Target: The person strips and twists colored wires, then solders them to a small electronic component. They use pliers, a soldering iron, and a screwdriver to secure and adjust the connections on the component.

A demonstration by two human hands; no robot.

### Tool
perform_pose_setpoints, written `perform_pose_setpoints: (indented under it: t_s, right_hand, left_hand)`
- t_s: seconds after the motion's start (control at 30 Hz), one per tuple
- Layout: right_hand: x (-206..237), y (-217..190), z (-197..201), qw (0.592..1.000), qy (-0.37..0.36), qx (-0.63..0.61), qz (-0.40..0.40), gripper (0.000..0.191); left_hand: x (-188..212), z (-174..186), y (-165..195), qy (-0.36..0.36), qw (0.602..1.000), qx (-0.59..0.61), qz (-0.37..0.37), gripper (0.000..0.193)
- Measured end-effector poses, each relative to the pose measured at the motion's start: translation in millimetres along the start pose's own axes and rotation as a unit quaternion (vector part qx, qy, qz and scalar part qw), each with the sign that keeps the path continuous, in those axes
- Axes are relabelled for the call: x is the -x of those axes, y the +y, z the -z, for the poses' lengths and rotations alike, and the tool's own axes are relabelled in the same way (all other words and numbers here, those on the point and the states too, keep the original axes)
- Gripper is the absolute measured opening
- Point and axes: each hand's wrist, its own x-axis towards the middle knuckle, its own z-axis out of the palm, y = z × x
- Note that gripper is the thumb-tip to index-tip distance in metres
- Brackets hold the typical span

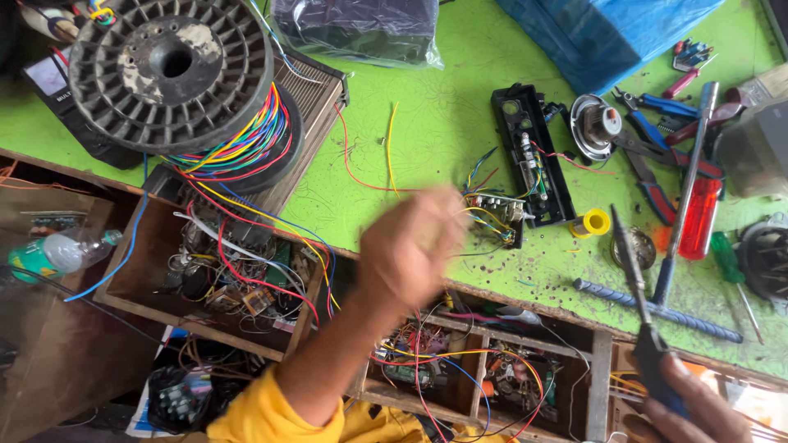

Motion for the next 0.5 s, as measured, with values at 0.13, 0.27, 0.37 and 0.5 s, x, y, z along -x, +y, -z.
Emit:
perform_pose_setpoints:
  t_s: [0.13, 0.27, 0.37, 0.5]
  right_hand:
    - [-23.0, -13.0, 36.8, 0.993, 0.030, 0.022, -0.108, 0.049]
    - [-14.0, -15.5, 23.7, 0.957, -0.033, 0.214, 0.193, 0.054]
    - [-5.5, -17.7, 9.5, 0.742, -0.109, 0.432, 0.501, 0.044]
    - [-9.0, -18.7, 16.6, 0.913, -0.080, 0.280, 0.285, 0.050]
  left_hand:
    - [-41.4, 31.2, -47.9, -0.135, 0.986, -0.098, 0.027, 0.022]
    - [-19.6, 29.3, -69.3, -0.279, 0.956, -0.050, -0.072, 0.031]
    - [-7.5, 26.4, -69.1, -0.305, 0.947, -0.066, -0.074, 0.025]
    - [-12.0, 29.1, -67.8, -0.256, 0.958, -0.068, -0.108, 0.011]
